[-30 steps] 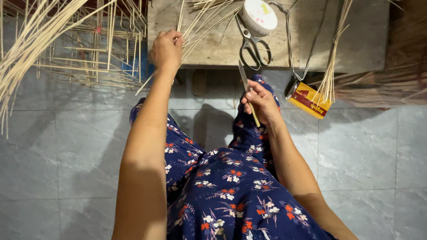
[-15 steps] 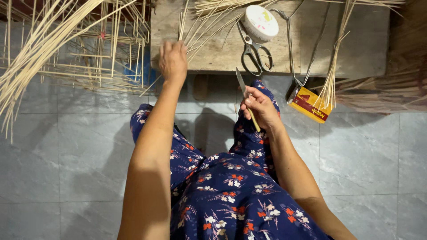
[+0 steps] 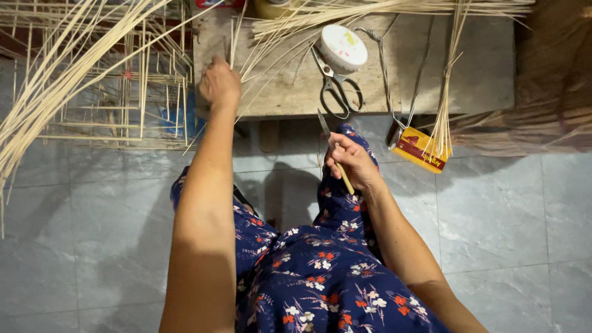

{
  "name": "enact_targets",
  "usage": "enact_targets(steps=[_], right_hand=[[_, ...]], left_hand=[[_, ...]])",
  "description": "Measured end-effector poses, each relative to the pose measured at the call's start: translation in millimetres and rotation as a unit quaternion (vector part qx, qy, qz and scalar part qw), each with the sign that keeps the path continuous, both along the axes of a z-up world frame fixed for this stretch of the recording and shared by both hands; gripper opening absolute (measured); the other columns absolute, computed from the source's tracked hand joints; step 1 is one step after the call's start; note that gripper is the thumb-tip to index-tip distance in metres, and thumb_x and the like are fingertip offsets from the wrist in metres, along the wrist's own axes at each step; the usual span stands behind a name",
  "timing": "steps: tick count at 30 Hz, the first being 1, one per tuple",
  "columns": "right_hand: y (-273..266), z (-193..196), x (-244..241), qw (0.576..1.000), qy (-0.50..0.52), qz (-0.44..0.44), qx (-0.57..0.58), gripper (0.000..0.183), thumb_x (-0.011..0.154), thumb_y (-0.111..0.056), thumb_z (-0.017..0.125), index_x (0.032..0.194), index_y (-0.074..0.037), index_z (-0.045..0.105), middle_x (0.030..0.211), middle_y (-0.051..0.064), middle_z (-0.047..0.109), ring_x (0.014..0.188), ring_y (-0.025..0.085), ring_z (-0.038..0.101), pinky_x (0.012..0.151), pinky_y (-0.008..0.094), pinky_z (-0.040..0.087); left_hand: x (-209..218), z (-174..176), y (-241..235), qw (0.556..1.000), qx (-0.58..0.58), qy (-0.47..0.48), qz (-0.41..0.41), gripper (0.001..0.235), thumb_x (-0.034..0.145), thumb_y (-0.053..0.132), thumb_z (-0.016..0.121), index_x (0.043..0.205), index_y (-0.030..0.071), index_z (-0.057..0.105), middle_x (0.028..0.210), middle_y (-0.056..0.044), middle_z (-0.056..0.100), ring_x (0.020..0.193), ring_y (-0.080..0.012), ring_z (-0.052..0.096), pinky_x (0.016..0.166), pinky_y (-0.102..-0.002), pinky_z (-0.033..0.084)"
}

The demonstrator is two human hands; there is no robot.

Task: The person sits on the floor and uses a knife to sharpen thin bamboo sticks one by one. They repeatedly pick up sticks, scrape them with the blade to create a point, and place the finished pieces aside.

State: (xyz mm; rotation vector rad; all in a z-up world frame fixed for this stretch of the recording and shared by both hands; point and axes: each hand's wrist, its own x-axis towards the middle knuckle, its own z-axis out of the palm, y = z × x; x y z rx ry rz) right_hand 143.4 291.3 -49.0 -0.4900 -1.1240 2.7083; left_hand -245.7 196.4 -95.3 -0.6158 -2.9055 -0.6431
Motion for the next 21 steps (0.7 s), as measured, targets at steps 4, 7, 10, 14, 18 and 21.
enact_targets(steps=[4,7,10,14,18,21], right_hand=[[3,5,-1,0.999,0.019,0.008,-0.028,0.051,0.097,-0.014,0.072,0.144,-0.005,0.053,0.085,0.009,0.067,0.057,0.013,0.060,0.052,0.022,0.049],[2,5,-1,0.999,0.026,0.006,-0.044,0.052,0.098,-0.014,0.071,0.144,-0.003,0.052,0.086,0.009,0.067,0.057,0.013,0.060,0.052,0.022,0.050],[4,5,-1,0.998,0.023,0.007,-0.062,0.052,0.097,-0.014,0.070,0.145,-0.004,0.050,0.086,0.009,0.068,0.057,0.012,0.060,0.052,0.023,0.051],[7,4,-1,0.997,0.033,0.004,-0.069,0.053,0.098,-0.014,0.070,0.146,-0.003,0.050,0.087,0.009,0.067,0.058,0.013,0.060,0.053,0.023,0.051],[8,3,0,0.996,0.042,0.005,-0.073,0.055,0.098,-0.014,0.071,0.147,-0.003,0.049,0.088,0.009,0.067,0.058,0.013,0.059,0.053,0.024,0.051],[7,2,0,0.997,0.034,0.001,-0.065,0.055,0.097,-0.015,0.071,0.147,-0.003,0.049,0.088,0.009,0.066,0.057,0.013,0.059,0.053,0.025,0.051]], left_hand=[[-17,8,5,0.998,-0.011,0.048,-0.038,0.018,0.096,0.009,0.066,0.114,0.004,0.064,0.104,-0.020,0.074,0.098,-0.0360,0.072,0.082,-0.047,0.058],[-25,11,7,0.996,-0.009,0.070,-0.061,0.023,0.095,0.006,0.068,0.117,0.004,0.064,0.110,-0.020,0.072,0.099,-0.0340,0.071,0.079,-0.045,0.059],[-29,13,9,0.997,0.025,0.031,-0.062,0.032,0.084,0.011,0.073,0.114,0.008,0.065,0.112,-0.017,0.069,0.100,-0.0332,0.068,0.081,-0.045,0.056],[-14,4,-2,0.986,0.050,0.098,-0.125,0.019,0.101,0.023,0.072,0.117,0.014,0.065,0.115,-0.009,0.067,0.106,-0.0287,0.063,0.088,-0.042,0.052],[16,-2,-22,0.963,0.069,0.183,-0.188,0.028,0.100,0.035,0.077,0.115,0.013,0.068,0.112,-0.008,0.064,0.105,-0.0294,0.056,0.085,-0.046,0.045],[30,-3,-34,0.960,0.054,0.174,-0.211,0.051,0.085,0.039,0.080,0.121,0.004,0.069,0.109,-0.014,0.063,0.103,-0.0327,0.054,0.083,-0.049,0.043]])
